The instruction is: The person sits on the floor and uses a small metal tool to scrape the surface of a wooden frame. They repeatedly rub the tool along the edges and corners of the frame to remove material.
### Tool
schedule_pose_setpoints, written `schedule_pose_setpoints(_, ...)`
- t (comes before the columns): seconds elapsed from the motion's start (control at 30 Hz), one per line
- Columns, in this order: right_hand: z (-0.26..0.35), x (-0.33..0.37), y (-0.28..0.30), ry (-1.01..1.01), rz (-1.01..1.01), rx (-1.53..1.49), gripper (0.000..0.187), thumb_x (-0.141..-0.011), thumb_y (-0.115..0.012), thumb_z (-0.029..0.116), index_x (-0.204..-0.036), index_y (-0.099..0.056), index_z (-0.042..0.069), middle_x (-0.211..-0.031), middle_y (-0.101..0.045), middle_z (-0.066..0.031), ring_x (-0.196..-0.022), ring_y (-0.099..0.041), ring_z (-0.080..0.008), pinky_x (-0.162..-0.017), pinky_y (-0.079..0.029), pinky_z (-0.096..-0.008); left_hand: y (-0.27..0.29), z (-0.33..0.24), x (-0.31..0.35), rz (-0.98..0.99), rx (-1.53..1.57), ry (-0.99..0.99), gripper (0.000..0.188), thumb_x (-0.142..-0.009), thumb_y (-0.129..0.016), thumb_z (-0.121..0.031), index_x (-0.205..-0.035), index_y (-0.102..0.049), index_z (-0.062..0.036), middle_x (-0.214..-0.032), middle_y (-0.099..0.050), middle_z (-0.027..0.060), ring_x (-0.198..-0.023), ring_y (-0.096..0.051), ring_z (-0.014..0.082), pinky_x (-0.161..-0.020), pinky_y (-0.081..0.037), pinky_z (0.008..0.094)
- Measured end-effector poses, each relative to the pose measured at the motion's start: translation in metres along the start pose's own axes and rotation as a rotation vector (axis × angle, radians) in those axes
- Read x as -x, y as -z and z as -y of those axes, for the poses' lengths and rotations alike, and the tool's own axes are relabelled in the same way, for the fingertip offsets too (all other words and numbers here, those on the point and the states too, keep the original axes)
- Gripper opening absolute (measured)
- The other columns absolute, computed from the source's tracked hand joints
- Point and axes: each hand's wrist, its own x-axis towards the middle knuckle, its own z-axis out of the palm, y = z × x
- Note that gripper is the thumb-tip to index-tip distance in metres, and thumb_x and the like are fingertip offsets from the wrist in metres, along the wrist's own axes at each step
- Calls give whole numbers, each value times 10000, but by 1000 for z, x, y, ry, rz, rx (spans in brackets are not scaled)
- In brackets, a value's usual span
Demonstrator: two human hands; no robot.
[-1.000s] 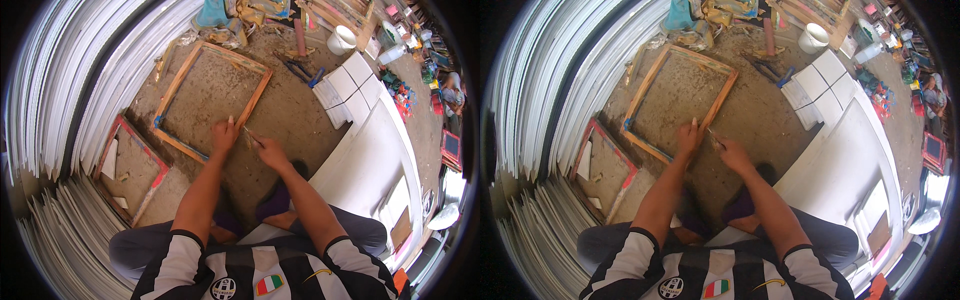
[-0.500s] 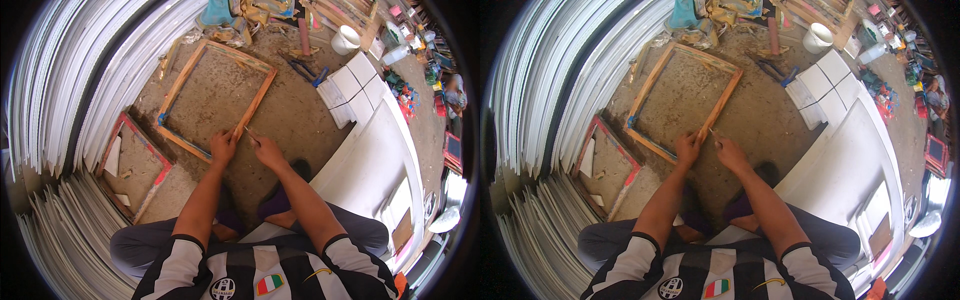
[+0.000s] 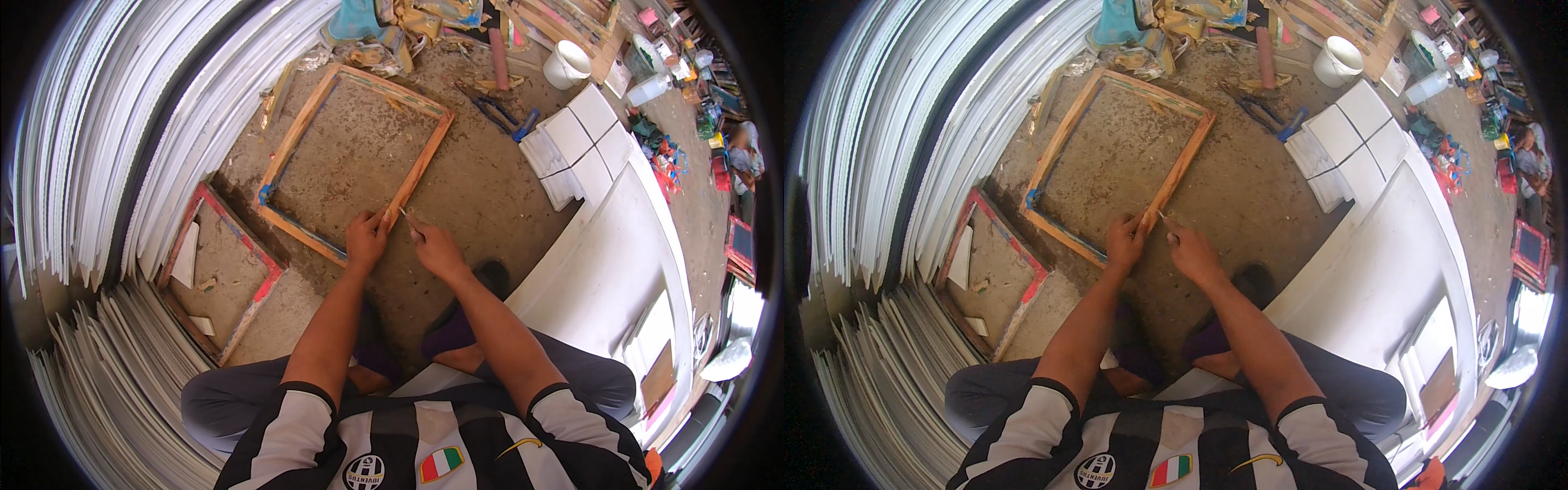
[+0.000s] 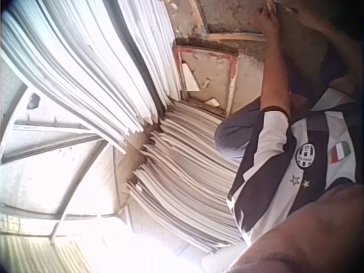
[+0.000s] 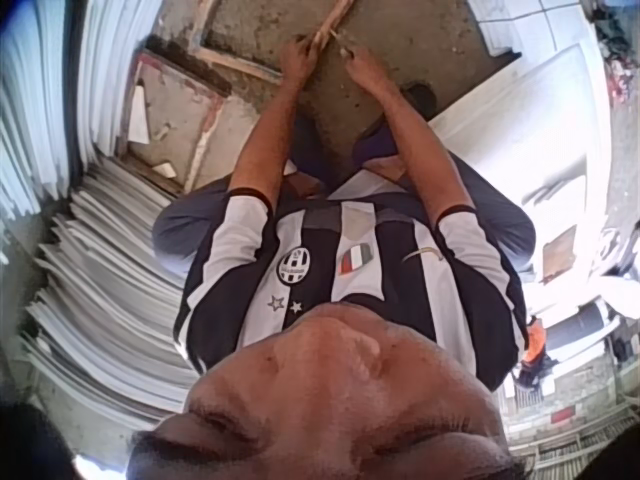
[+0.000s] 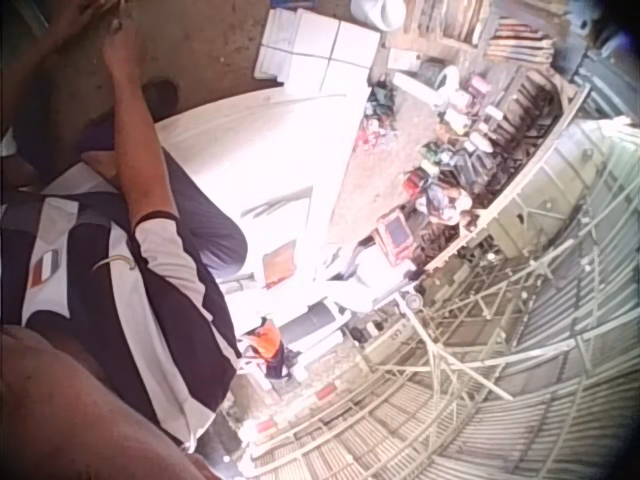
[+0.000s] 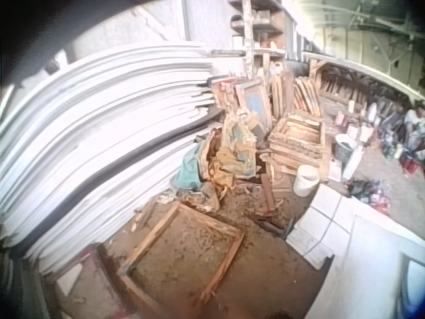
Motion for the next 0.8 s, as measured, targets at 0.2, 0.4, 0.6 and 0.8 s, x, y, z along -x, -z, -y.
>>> schedule_pose_setpoints(0.2, -4, -4, -3, 20, -40, -13, 445, -1062, -479, 246, -1505, -512, 272, -1217, -690, -206, -1094, -656, -449, -951, -513, -551, -1, -3, 0, 3, 3, 19, 290, -1008, -625, -308, -1167, -786, -126, -931, -687, 142, -896, -671, 341, -807, -532, 449)
schedule_pose_setpoints(0.4, 11, -3, 5, -26, 20, 67, 473, -1064, -463, 220, -1536, -486, 239, -1167, -694, -245, -1079, -664, -435, -948, -515, -526, 1, -3, -1, 5, 12, 1, 288, -1015, -616, -285, -1166, -779, -101, -930, -680, 151, -874, -670, 349, -790, -530, 442)
schedule_pose_setpoints(0.6, 24, 0, -5, -36, 24, 288, 490, -1050, -459, 200, -1540, -477, 205, -1090, -704, -248, -1019, -684, -422, -884, -536, -525, 3, -8, 4, 33, 116, -6, 315, -1031, -599, -280, -1173, -758, -49, -928, -652, 185, -846, -662, 376, -761, -518, 435)
schedule_pose_setpoints(0.8, -3, -17, -6, -42, 104, -365, 496, -1040, -454, 193, -1534, -480, 164, -1014, -698, -265, -903, -694, -442, -783, -542, -547, 3, -5, 2, 30, 161, 3, 339, -1040, -588, -287, -1113, -748, 3, -943, -645, 186, -856, -664, 378, -765, -517, 420)
